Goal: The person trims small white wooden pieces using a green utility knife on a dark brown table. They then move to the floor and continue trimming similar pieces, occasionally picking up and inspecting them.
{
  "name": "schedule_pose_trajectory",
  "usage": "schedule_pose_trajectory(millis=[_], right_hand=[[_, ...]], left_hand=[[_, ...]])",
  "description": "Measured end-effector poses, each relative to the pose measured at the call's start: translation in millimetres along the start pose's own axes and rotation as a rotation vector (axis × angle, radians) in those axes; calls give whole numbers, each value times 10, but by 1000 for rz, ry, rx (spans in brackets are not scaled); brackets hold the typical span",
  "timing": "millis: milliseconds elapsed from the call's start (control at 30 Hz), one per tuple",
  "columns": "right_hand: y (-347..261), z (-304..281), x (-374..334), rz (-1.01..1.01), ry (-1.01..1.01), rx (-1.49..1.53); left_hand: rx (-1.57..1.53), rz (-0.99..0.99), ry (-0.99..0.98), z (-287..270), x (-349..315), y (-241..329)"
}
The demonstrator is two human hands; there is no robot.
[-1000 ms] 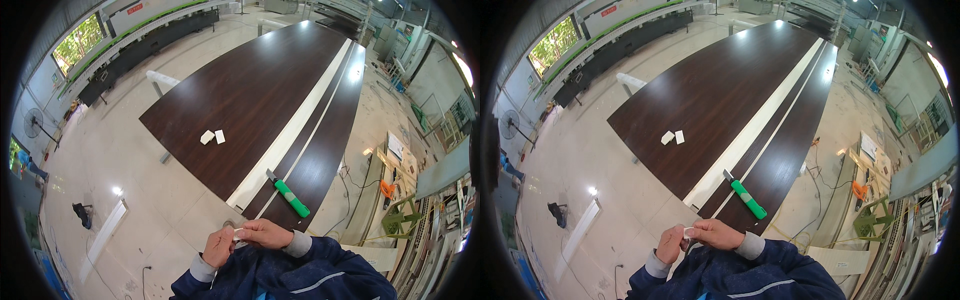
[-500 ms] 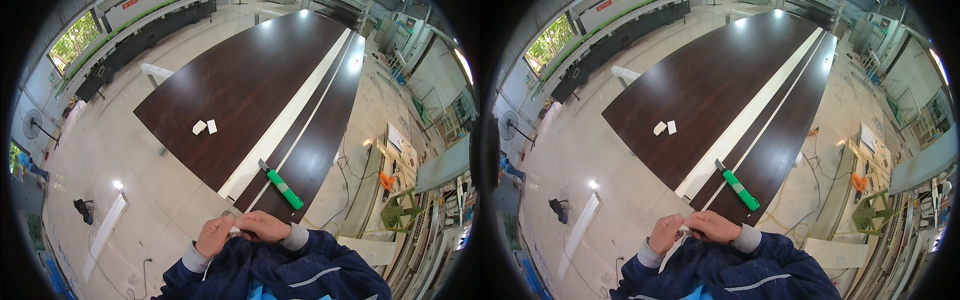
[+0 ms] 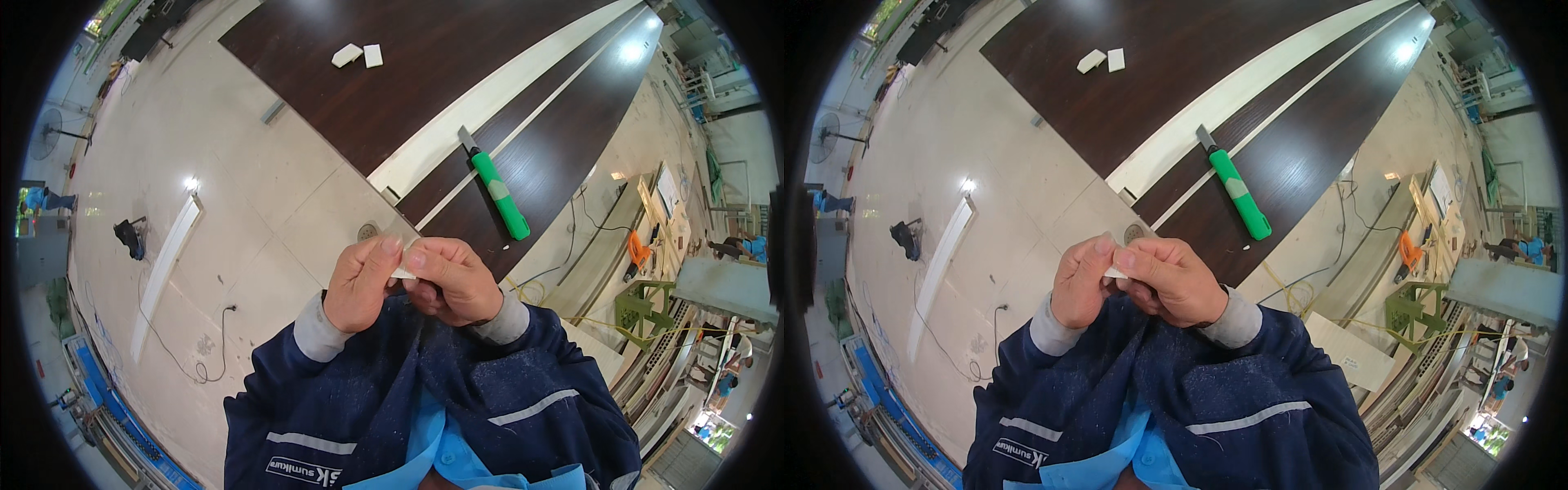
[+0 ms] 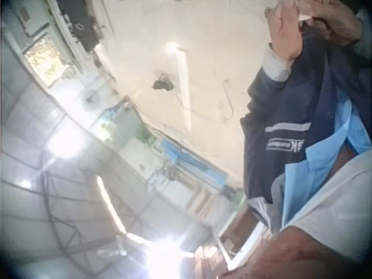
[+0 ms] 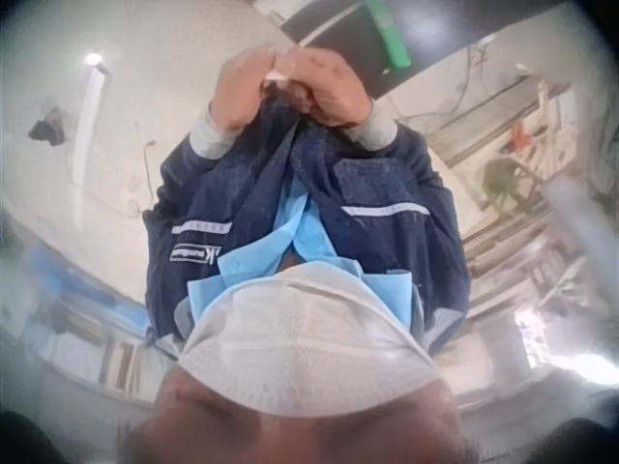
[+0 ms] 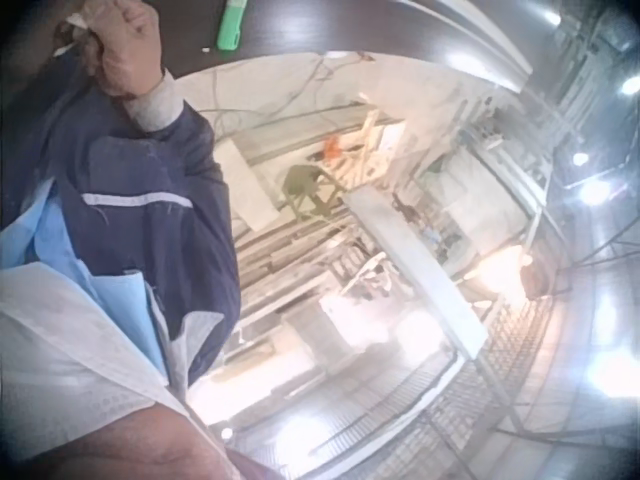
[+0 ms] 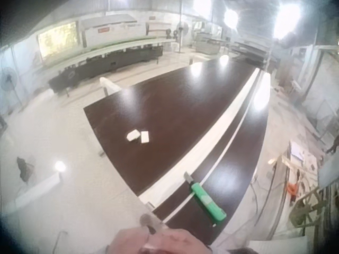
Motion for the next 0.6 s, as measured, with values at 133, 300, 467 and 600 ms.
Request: schedule_pose_trajectory(millis=[133,300,467,600], right_hand=[[-33,72,61,112,32,40],[-89,97,41,237,-74,2],[-9,141,71,320,-138,-51],[6,121,91,328,-84,-324]], left_hand=[[494,333,26,-113,23,167],[1100,865,-180,-177,-47,513],[1363,918,-247,-238,-125,644],[1441,876,-314,-308,-176,674]])
Point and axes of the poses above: each hand's wrist, its own x-axis towards the middle knuckle, its own z-axis out of the palm, y = z × x, the point moved 4 cm from there along x, towards the middle knuckle, and after that the axes turned 10 degrees about z, right-handed, at the moved point
